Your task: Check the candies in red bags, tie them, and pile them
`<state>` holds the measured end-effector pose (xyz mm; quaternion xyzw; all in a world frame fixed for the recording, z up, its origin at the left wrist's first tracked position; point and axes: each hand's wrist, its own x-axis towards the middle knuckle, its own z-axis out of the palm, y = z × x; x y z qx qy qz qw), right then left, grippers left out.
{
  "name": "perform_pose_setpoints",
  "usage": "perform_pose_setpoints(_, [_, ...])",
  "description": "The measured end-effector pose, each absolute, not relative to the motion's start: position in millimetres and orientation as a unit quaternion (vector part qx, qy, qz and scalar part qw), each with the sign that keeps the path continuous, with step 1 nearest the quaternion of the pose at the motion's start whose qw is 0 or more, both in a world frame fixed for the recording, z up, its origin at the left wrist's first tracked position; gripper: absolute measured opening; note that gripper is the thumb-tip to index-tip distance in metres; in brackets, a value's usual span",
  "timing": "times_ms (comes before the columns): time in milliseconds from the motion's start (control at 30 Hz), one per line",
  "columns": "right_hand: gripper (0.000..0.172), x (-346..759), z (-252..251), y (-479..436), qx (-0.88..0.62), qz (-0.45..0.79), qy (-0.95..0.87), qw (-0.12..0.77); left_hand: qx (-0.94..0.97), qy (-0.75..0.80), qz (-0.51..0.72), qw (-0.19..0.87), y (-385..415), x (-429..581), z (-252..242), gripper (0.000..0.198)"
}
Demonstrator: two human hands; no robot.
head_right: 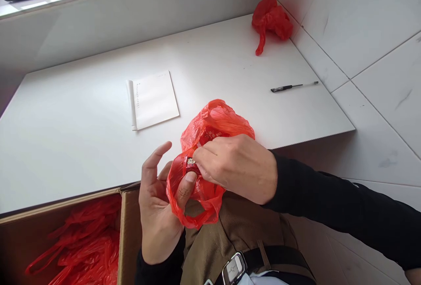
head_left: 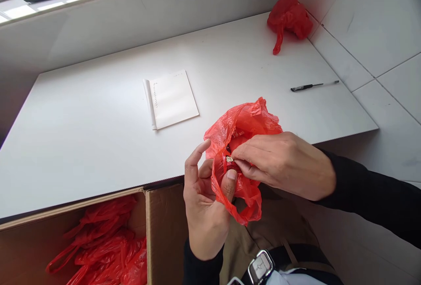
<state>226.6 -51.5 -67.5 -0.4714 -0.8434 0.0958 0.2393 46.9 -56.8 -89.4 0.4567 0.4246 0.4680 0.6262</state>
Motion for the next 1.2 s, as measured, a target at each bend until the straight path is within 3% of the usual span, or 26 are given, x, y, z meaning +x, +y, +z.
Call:
perform_pose_setpoints(167, [0.015,235,-68,-47,-0.515,0.256,-0.754,0.319,0.421,0.452,0.461,0.637,-56,48,-82,0.056])
perform_pose_setpoints(533, [0.015,239,-61,-45,-0.507,0.458,-0.642,0.347,0.418,0.457,0.456,0.639,-56,49,-83,0.057])
perform_pose_setpoints(767, [0.010,233,-57,-46,-0.544,0.412,-0.616,0.393,0.563,0.493,0.451,0.487,-58,45,-93,0.020])
perform_pose_setpoints(867, [0.008,229,-56,-45,-0.520,0.432,-0.618,0.402,0.559,0.478,0.416,0.535,-59,48,-91,0.026])
perform_pose_setpoints(1000, [0.020,227,-57,-43,-0.488,0.458,-0.632,0.391,0.482,0.495,0.438,0.576,-55,51,-94,0.016])
perform_pose_setpoints(1100, [0.024,228,-60,-42,-0.512,0.406,-0.647,0.393,0.421,0.490,0.446,0.620,-50,49,-99,0.018])
perform_pose_setpoints(1200, [0.019,231,-63,-40,-0.546,0.364,-0.648,0.387,0.348,0.480,0.452,0.666,-48,46,-99,0.019])
